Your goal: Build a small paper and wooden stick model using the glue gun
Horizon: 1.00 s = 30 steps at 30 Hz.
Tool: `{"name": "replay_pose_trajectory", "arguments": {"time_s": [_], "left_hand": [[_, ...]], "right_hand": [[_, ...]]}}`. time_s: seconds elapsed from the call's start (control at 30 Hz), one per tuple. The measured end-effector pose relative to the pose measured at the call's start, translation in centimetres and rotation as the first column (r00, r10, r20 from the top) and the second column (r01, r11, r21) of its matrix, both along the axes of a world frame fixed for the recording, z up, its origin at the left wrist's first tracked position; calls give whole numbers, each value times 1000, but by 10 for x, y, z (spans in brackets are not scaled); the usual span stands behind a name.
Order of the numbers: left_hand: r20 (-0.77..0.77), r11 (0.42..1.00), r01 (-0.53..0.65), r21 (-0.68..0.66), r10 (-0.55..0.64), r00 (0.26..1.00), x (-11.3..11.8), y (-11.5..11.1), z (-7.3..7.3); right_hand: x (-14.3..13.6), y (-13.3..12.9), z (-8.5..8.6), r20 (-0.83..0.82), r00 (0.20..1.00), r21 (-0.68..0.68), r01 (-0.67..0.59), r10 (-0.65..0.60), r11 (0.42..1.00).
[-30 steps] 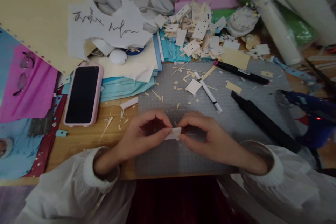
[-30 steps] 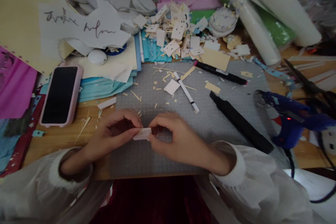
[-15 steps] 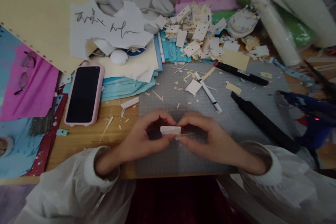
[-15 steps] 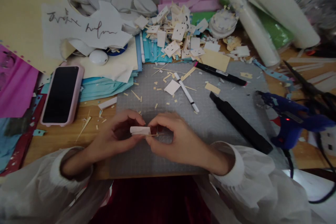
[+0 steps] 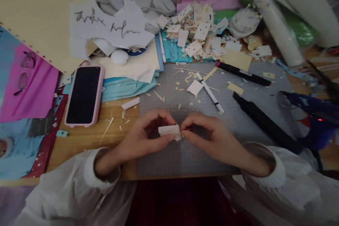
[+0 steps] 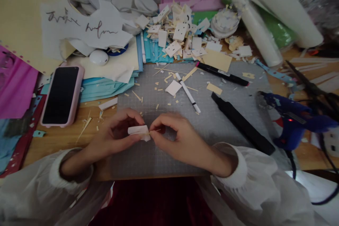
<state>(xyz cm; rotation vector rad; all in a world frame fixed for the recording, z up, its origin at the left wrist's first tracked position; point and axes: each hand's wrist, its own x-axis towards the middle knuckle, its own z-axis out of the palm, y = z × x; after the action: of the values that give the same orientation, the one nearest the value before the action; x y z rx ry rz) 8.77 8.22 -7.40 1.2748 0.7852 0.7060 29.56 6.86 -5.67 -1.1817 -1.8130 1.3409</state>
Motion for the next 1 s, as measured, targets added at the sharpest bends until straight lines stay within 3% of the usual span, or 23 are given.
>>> {"name": "replay_pose_trajectory", "arguments": {"time_s": [0.47, 0.53, 0.6, 0.67, 0.73, 0.83, 0.93, 1.0], "left_hand": [[10, 996, -87, -21, 87, 996, 0, 5, 5], [25, 993, -114, -42, 115, 993, -2, 7, 4], [43, 988, -132, -79, 136, 990, -4, 8, 2], [63, 982, -149, -115, 157, 986, -5, 8, -1], [83, 978, -164, -132, 176, 981, -6, 7, -3], [90, 974, -186, -127, 198, 976, -9, 4, -2], [78, 973, -212, -96, 219, 973, -14, -2, 4], [67, 973, -223, -64, 227, 972, -20, -6, 9]], "right_hand": [[11, 4, 6, 45, 999, -46, -17, 19, 999], [17, 8, 9, 36, 998, 6, 60, -60, 998], [24, 13, 12, -4, 977, 95, 214, -214, 972], [32, 18, 13, -72, 924, 222, 382, -375, 897], [39, 24, 12, -89, 904, 395, 418, -419, 818], [44, 31, 5, 111, 956, 595, 154, -270, 789], [40, 32, -5, 362, 930, 576, -176, -56, 798], [34, 28, -12, 455, 889, 528, -316, 52, 789]]}}
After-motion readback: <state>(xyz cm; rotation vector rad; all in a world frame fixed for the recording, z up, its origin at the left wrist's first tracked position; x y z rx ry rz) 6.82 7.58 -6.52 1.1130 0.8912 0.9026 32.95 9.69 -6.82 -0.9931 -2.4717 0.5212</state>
